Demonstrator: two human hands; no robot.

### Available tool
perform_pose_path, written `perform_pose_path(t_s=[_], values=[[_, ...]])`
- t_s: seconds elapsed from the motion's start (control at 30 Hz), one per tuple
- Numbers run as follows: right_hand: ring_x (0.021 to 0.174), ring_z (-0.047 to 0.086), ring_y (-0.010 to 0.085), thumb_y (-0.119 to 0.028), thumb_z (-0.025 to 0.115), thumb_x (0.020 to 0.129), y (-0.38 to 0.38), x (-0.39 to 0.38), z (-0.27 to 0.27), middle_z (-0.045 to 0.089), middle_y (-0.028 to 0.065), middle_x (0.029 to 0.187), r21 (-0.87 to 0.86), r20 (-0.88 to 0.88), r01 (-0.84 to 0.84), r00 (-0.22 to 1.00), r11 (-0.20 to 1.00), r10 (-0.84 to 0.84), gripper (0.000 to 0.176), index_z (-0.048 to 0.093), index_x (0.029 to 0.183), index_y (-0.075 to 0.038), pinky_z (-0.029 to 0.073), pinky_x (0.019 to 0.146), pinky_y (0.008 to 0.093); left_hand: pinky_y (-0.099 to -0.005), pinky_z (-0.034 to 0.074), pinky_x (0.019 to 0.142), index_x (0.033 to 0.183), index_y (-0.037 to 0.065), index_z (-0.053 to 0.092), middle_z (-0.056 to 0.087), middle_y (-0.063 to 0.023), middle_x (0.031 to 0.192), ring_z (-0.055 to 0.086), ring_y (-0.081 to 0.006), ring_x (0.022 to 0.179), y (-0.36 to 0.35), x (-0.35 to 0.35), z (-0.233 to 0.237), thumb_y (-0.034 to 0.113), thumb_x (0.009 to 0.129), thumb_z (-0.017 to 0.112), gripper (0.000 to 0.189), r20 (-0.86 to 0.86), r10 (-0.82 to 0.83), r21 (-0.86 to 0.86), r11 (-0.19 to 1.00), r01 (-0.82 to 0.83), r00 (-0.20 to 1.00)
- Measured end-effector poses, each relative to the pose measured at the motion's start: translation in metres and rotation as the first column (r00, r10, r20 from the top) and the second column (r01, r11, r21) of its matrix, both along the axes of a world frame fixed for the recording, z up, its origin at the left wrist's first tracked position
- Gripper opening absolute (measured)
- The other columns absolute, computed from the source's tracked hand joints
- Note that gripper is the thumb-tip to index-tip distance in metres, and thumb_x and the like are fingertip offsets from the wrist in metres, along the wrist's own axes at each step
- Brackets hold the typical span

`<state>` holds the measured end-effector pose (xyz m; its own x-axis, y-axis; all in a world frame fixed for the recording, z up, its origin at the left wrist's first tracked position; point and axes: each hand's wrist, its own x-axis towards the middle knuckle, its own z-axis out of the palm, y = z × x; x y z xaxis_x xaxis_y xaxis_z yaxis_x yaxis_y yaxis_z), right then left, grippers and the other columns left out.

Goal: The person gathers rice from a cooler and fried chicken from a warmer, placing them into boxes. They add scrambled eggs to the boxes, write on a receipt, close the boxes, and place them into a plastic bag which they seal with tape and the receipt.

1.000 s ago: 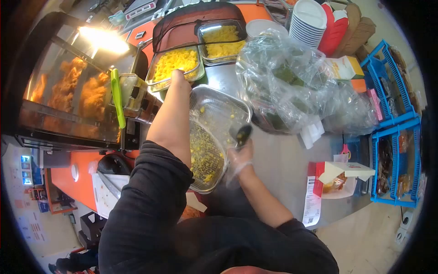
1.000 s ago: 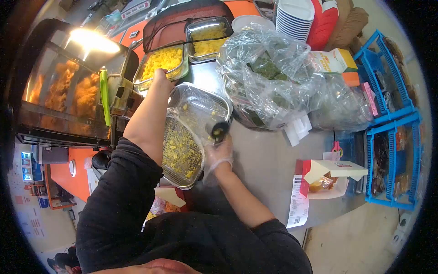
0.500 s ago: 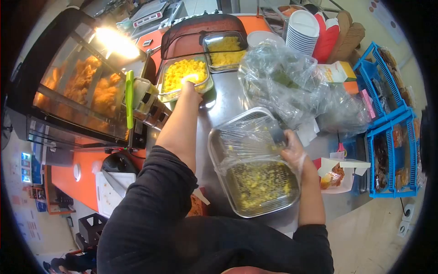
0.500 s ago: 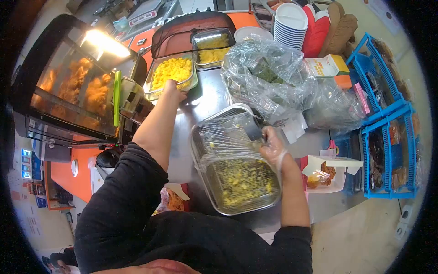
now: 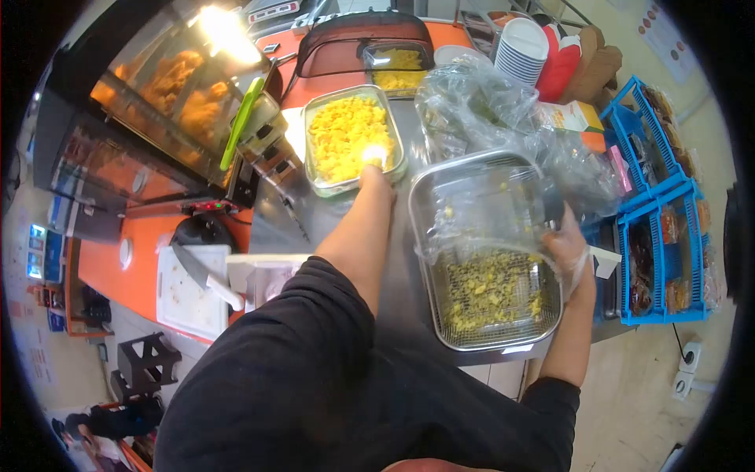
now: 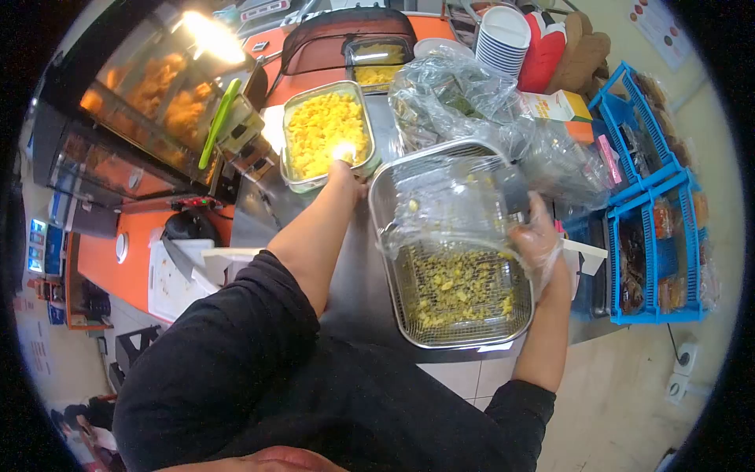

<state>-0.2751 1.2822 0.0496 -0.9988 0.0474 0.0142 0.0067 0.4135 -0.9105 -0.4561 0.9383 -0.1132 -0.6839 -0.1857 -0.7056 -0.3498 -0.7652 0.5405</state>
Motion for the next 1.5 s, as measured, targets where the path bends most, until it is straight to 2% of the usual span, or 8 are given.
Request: perform_pose_path(t_s=[0.23,0.47,0.6,0.67,0.83,1.03,1.3,1.5], values=[[0.081,0.057,0.0158,-0.009,0.054,0.074,0.046,-0.027,0.063,0.059,0.0094,0.095,0.180,-0.222,-0.072,0.969,0.981,0.112,0.050,0.045,0.123,-0.002,0.046,0.073,0.0274,-0.0510,0.034,0.097,0.128,0.007,0.043,0.045,-0.0153,0.130,0.047,-0.0313,0.115,-0.013,0.108,0.233,0.067,0.084,0.031,0.075,-0.582,-0.730,-0.106,0.507,0.856,0.360],[0.087,0.055,0.0130,-0.024,0.053,0.085,-0.174,0.070,0.235,0.057,0.0072,0.095,-0.248,-0.139,-0.253,0.965,0.935,0.225,0.029,0.056,0.104,-0.002,0.044,0.078,0.0251,-0.0383,0.045,0.088,0.112,-0.002,0.051,0.058,-0.0149,0.104,0.057,-0.0238,0.098,-0.113,0.287,0.328,0.024,0.079,0.054,0.042,-0.682,-0.498,-0.162,0.817,0.554,0.535],[0.098,0.055,0.0252,-0.035,0.039,0.092,-0.330,0.010,0.202,0.057,0.0149,0.109,0.518,-0.296,-0.239,0.850,0.821,0.435,0.043,0.053,0.114,-0.001,0.040,0.088,0.0335,-0.0384,0.049,0.080,0.107,-0.005,0.054,0.060,-0.0173,0.097,0.061,-0.0254,0.087,-0.241,0.366,0.304,0.015,0.073,0.050,0.039,-0.599,-0.226,-0.181,0.973,0.145,0.769],[0.113,0.050,0.0306,-0.018,0.035,0.091,-0.421,0.005,0.191,0.052,0.0198,0.121,0.966,-0.126,-0.071,0.707,0.247,0.696,0.035,0.053,0.118,-0.004,0.041,0.093,0.0376,-0.0382,0.049,0.081,0.108,-0.004,0.053,0.059,-0.0167,0.097,0.060,-0.0251,0.088,-0.301,0.403,0.286,0.014,0.073,0.049,0.040,-0.513,-0.098,-0.182,0.983,0.004,0.853],[0.102,0.055,0.0331,-0.002,0.044,0.081,-0.591,0.021,0.143,0.052,0.0187,0.117,0.975,-0.006,-0.165,0.653,0.151,0.757,0.030,0.056,0.107,-0.007,0.047,0.084,0.0409,-0.0402,0.047,0.084,0.115,-0.003,0.047,0.057,-0.0167,0.104,0.057,-0.0265,0.095,-0.408,0.475,0.253,0.013,0.073,0.046,0.045,-0.404,0.234,-0.212,0.916,-0.340,0.884],[0.062,0.044,0.0075,-0.015,0.048,0.087,-0.541,0.095,0.128,0.054,0.0045,0.092,-0.234,-0.057,-0.633,0.767,0.738,0.639,0.027,0.056,0.109,-0.002,0.035,0.052,0.0192,-0.0427,0.052,0.080,0.115,-0.003,0.045,0.058,-0.0195,0.103,0.060,-0.0311,0.090,-0.586,0.496,0.164,0.017,0.075,0.044,0.045,-0.381,0.614,-0.173,0.687,-0.706,0.691],[0.047,0.031,0.0068,-0.030,0.053,0.090,-0.402,0.117,0.092,0.036,-0.0038,0.057,-0.593,0.108,-0.163,0.954,0.788,0.278,0.023,0.046,0.080,-0.010,0.027,0.044,0.0212,-0.0542,0.051,0.070,0.108,-0.001,0.048,0.056,-0.0213,0.103,0.059,-0.0336,0.089,-0.772,0.451,-0.017,0.017,0.082,0.048,0.032,-0.385,0.848,-0.411,0.196,-0.890,0.365],[0.088,0.064,0.0207,-0.003,0.055,0.085,-0.333,0.126,0.090,0.063,0.0082,0.084,-0.801,0.035,0.041,0.999,0.598,-0.022,0.003,0.055,0.088,-0.003,0.054,0.077,0.0346,-0.0425,0.047,0.081,0.112,-0.001,0.053,0.057,-0.0171,0.108,0.057,-0.0320,0.096,-0.755,0.445,-0.006,0.026,0.087,0.048,0.037,-0.092,0.620,-0.773,0.449,-0.448,0.780]])
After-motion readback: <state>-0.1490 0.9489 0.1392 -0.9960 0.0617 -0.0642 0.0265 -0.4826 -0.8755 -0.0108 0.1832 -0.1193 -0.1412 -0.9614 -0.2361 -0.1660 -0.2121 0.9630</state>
